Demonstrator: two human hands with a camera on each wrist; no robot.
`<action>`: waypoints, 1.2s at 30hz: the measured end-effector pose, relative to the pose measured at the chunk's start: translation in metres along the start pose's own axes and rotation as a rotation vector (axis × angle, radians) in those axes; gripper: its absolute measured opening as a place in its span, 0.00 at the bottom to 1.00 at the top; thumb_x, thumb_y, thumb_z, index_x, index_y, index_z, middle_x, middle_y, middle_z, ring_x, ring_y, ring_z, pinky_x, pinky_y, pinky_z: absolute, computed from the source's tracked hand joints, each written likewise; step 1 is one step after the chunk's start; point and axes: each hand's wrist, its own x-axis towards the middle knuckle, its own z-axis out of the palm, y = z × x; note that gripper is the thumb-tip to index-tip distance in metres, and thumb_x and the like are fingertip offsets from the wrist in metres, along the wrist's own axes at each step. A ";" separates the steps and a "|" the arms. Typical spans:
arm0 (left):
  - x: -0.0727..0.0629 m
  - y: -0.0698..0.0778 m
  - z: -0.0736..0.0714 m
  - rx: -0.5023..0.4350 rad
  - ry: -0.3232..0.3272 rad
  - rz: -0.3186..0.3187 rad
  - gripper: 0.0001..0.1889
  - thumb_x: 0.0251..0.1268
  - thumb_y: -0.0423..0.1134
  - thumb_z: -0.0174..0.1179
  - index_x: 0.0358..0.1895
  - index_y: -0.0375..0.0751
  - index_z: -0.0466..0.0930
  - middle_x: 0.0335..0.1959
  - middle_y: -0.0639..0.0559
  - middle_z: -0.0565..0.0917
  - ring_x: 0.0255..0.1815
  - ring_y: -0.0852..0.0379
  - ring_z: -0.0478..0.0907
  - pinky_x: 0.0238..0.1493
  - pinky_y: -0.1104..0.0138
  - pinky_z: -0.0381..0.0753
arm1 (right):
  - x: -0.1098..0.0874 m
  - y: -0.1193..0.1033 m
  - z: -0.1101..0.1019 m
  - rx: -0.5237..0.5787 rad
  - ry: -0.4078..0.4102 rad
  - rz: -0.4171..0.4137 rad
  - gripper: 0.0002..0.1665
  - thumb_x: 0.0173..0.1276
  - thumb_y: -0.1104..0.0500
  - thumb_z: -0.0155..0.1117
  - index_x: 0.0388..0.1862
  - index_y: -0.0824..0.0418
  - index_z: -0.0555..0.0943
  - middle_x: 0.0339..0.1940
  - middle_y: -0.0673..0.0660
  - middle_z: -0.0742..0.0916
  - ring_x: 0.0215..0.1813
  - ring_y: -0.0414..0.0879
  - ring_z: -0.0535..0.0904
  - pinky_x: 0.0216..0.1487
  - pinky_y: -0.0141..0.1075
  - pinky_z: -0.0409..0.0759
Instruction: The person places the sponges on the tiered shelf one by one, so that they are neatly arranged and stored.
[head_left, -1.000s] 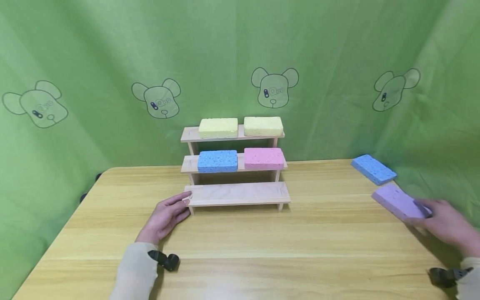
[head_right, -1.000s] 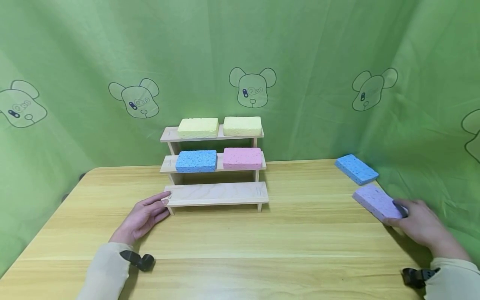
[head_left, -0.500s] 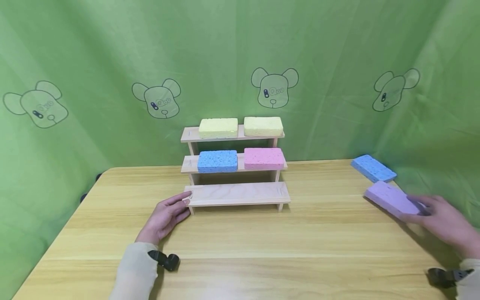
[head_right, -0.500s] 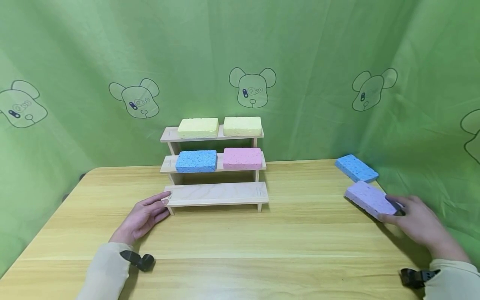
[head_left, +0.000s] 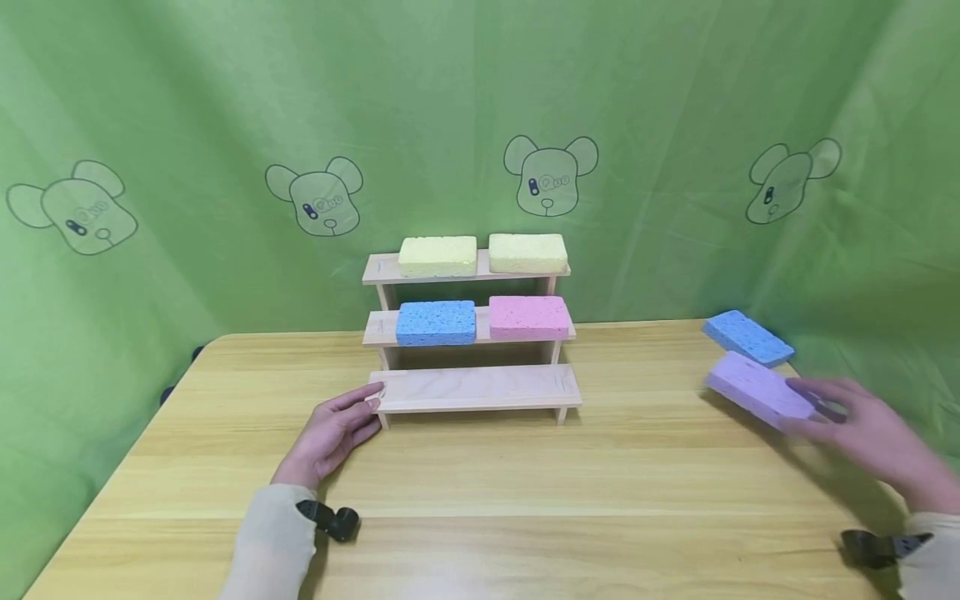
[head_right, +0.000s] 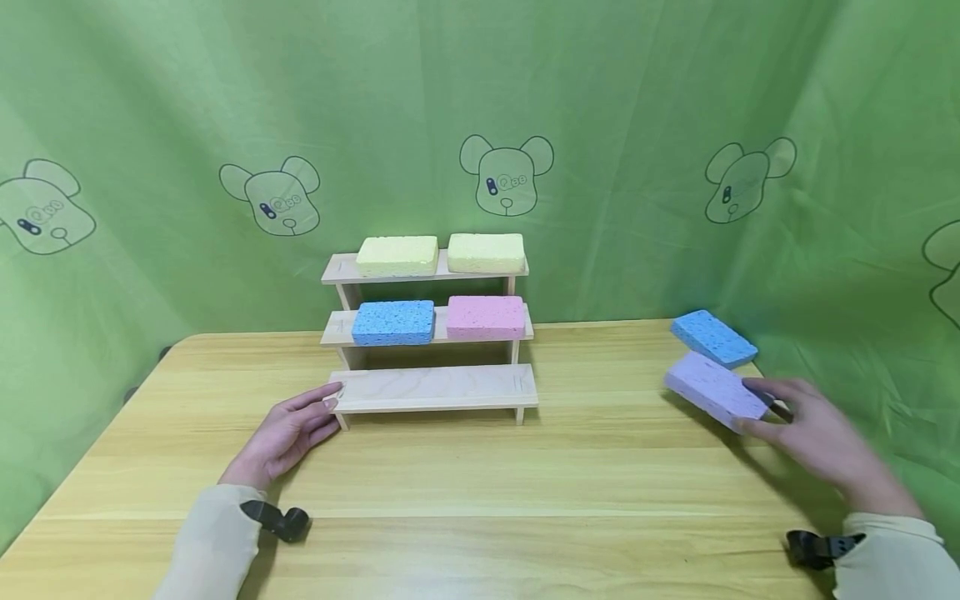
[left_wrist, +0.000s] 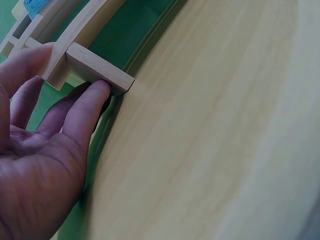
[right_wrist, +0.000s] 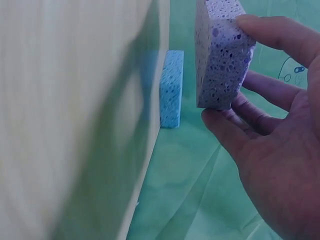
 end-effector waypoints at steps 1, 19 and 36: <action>0.000 0.000 0.000 -0.001 0.005 0.001 0.23 0.68 0.29 0.60 0.65 0.32 0.73 0.71 0.35 0.64 0.57 0.50 0.78 0.60 0.59 0.77 | 0.001 -0.002 0.000 0.007 0.001 -0.010 0.45 0.66 0.46 0.68 0.71 0.73 0.64 0.66 0.81 0.62 0.58 0.81 0.61 0.47 0.76 0.59; 0.000 0.000 0.001 -0.001 0.000 -0.001 0.24 0.68 0.29 0.59 0.66 0.30 0.71 0.71 0.34 0.65 0.57 0.50 0.78 0.60 0.59 0.77 | 0.007 -0.043 0.007 0.084 0.058 -0.142 0.38 0.62 0.52 0.73 0.68 0.65 0.72 0.64 0.67 0.70 0.63 0.58 0.65 0.53 0.11 0.57; 0.000 0.000 0.001 -0.010 -0.007 0.000 0.25 0.68 0.29 0.60 0.67 0.30 0.70 0.71 0.34 0.64 0.58 0.49 0.77 0.61 0.59 0.76 | 0.015 -0.075 0.022 0.215 0.074 -0.310 0.35 0.60 0.64 0.74 0.64 0.71 0.73 0.60 0.60 0.71 0.56 0.22 0.64 0.55 0.11 0.63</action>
